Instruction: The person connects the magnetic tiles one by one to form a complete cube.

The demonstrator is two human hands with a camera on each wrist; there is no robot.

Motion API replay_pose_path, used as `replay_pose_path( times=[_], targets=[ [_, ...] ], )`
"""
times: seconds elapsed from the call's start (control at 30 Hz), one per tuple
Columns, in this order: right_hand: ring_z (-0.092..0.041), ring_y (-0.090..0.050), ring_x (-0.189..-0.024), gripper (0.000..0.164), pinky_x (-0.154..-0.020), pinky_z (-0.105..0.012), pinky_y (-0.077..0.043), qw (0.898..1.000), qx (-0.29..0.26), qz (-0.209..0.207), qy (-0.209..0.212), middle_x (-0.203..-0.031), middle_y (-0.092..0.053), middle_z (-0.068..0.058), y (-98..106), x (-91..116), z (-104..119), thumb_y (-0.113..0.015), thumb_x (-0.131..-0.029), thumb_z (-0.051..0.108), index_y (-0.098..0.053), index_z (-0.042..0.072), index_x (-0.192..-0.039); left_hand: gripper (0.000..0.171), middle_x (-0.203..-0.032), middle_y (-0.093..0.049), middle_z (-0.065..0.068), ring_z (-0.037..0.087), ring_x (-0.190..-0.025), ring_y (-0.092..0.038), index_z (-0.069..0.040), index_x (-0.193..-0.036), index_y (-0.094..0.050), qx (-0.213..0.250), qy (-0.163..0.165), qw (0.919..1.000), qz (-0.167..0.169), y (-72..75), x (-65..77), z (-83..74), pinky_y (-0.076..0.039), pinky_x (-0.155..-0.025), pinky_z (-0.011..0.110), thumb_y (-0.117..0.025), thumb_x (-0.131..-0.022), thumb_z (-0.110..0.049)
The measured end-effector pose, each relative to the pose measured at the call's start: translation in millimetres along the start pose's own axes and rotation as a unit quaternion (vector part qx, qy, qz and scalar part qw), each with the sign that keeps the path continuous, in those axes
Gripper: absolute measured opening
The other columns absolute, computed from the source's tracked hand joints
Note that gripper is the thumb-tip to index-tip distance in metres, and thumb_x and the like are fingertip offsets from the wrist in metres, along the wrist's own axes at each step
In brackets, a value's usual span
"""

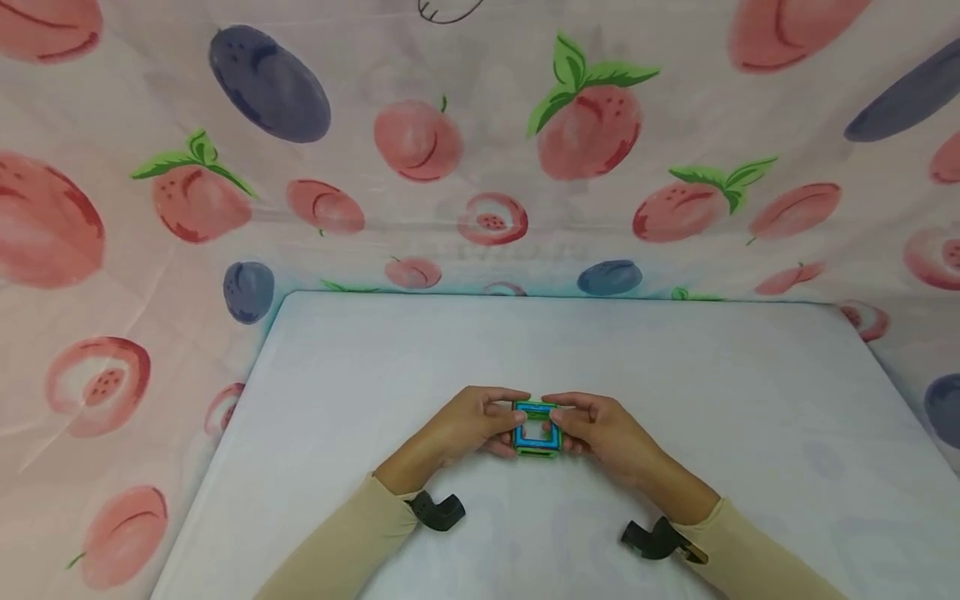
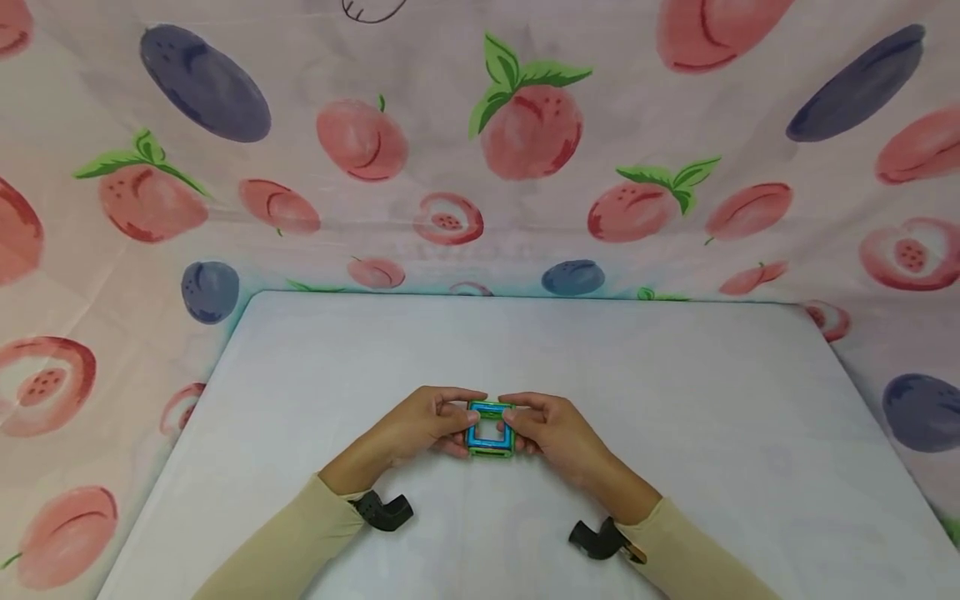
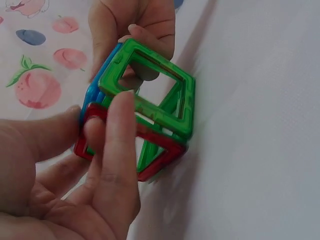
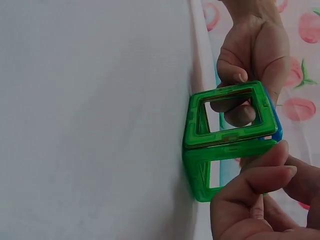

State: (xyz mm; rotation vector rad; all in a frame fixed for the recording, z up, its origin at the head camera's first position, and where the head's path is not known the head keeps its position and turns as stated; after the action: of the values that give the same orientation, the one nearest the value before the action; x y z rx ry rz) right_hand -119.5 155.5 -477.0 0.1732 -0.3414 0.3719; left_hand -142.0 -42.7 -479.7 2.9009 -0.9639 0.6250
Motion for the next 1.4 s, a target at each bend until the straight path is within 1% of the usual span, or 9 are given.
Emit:
replay_pose_path(
  times=[0.17,0.23,0.43,0.63,0.8,0.93,1.0,1.1,1.4],
  targets=[
    [-0.014,-0.058,-0.073,0.05,-0.066,-0.025,-0.051,1.0,0.024,-0.008,0.005,-0.077,-0.065,0.0,-1.8,0.5,-0.1,-0.068,-0.1,0.026,-0.057,0.0,-0.141,0.047,-0.098,-0.073,0.009,0.018,-0.08,-0.073,-0.006,-0.142,-0.057,-0.014,0.003,0.9998,0.013,0.2,0.9,3.2,-0.062,-0.076,0.036,-0.07,-0.098,-0.012],
    [-0.014,-0.058,-0.073,0.05,-0.065,-0.025,-0.051,1.0,0.023,-0.015,0.005,-0.078,-0.066,0.001,-1.8,0.5,-1.1,-0.069,-0.1,0.026,-0.057,0.001,-0.141,0.046,-0.096,-0.073,0.009,0.018,-0.082,-0.073,-0.005,-0.141,-0.057,-0.012,-0.004,0.9998,0.013,-0.3,0.7,3.5,-0.062,-0.075,0.036,-0.07,-0.097,-0.011],
    [-0.013,-0.056,-0.069,0.046,-0.062,-0.024,-0.049,0.999,0.02,-0.036,0.015,-0.079,-0.067,0.0,-1.9,0.0,-0.7,-0.069,-0.099,0.022,-0.059,0.001,-0.139,0.049,-0.086,-0.07,0.005,0.016,-0.08,-0.072,-0.001,-0.142,-0.056,-0.015,-0.018,0.9997,-0.006,-1.2,-0.8,0.8,-0.062,-0.073,0.033,-0.071,-0.096,-0.009],
    [-0.013,-0.055,-0.067,0.045,-0.061,-0.025,-0.048,0.998,0.03,-0.051,0.017,-0.076,-0.065,-0.001,-3.5,-0.3,0.9,-0.069,-0.099,0.021,-0.06,0.002,-0.139,0.051,-0.084,-0.072,0.006,0.014,-0.075,-0.071,0.001,-0.143,-0.054,-0.021,-0.022,0.9992,-0.025,-1.0,-1.4,1.2,-0.062,-0.071,0.031,-0.071,-0.096,-0.009],
    [-0.015,-0.056,-0.066,0.044,-0.06,-0.027,-0.048,0.996,0.052,-0.07,0.015,-0.083,-0.068,-0.005,-6.7,3.6,2.8,-0.069,-0.099,0.021,-0.061,0.005,-0.139,0.052,-0.081,-0.071,0.005,0.014,-0.075,-0.071,0.001,-0.143,-0.054,-0.021,-0.018,0.9992,-0.028,-1.7,-1.6,4.4,-0.061,-0.069,0.029,-0.072,-0.095,-0.01],
    [-0.017,-0.057,-0.068,0.041,-0.06,-0.028,-0.049,0.995,0.063,-0.075,0.007,-0.082,-0.067,-0.006,-4.6,3.9,1.8,-0.064,-0.102,0.024,-0.061,0.008,-0.14,0.046,-0.087,-0.073,0.006,0.014,-0.077,-0.071,-0.001,-0.14,-0.057,-0.021,-0.012,0.9993,-0.027,-1.8,-3.1,5.6,-0.061,-0.069,0.03,-0.069,-0.098,-0.014],
    [-0.018,-0.057,-0.068,0.039,-0.061,-0.028,-0.049,0.995,0.06,-0.075,0.001,-0.079,-0.065,-0.005,-1.2,2.0,0.6,-0.061,-0.104,0.027,-0.062,0.01,-0.139,0.04,-0.091,-0.074,0.007,0.014,-0.077,-0.07,-0.003,-0.138,-0.06,-0.018,-0.008,0.9995,-0.026,-0.8,-4.1,6.1,-0.062,-0.07,0.031,-0.066,-0.101,-0.018],
    [-0.017,-0.057,-0.066,0.039,-0.06,-0.027,-0.049,0.996,0.05,-0.069,0.004,-0.075,-0.063,-0.005,2.1,-0.9,0.9,-0.059,-0.105,0.028,-0.063,0.008,-0.138,0.036,-0.095,-0.074,0.009,0.014,-0.076,-0.069,-0.004,-0.134,-0.064,-0.01,-0.003,0.9995,-0.03,1.1,-6.2,7.6,-0.062,-0.07,0.032,-0.06,-0.105,-0.024],
    [-0.014,-0.056,-0.06,0.034,-0.055,-0.026,-0.048,0.993,0.071,-0.091,0.024,-0.068,-0.064,-0.006,0.8,0.1,-0.3,-0.063,-0.103,0.025,-0.068,0.006,-0.132,0.035,-0.089,-0.074,0.006,0.012,-0.072,-0.07,-0.001,-0.132,-0.066,0.039,-0.008,0.998,-0.048,-1.2,-8.7,11.6,-0.061,-0.066,0.03,-0.062,-0.103,-0.019]
  ],
)
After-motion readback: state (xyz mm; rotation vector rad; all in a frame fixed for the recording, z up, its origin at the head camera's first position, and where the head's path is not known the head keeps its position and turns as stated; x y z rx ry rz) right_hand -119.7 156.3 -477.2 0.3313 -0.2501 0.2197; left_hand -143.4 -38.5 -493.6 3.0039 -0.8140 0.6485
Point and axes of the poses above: each hand's wrist, its own x-axis away from the middle knuckle, its own y-axis out of the back of the hand, z = x × y, the point moved 5 cm from there along -x, towards the middle knuckle
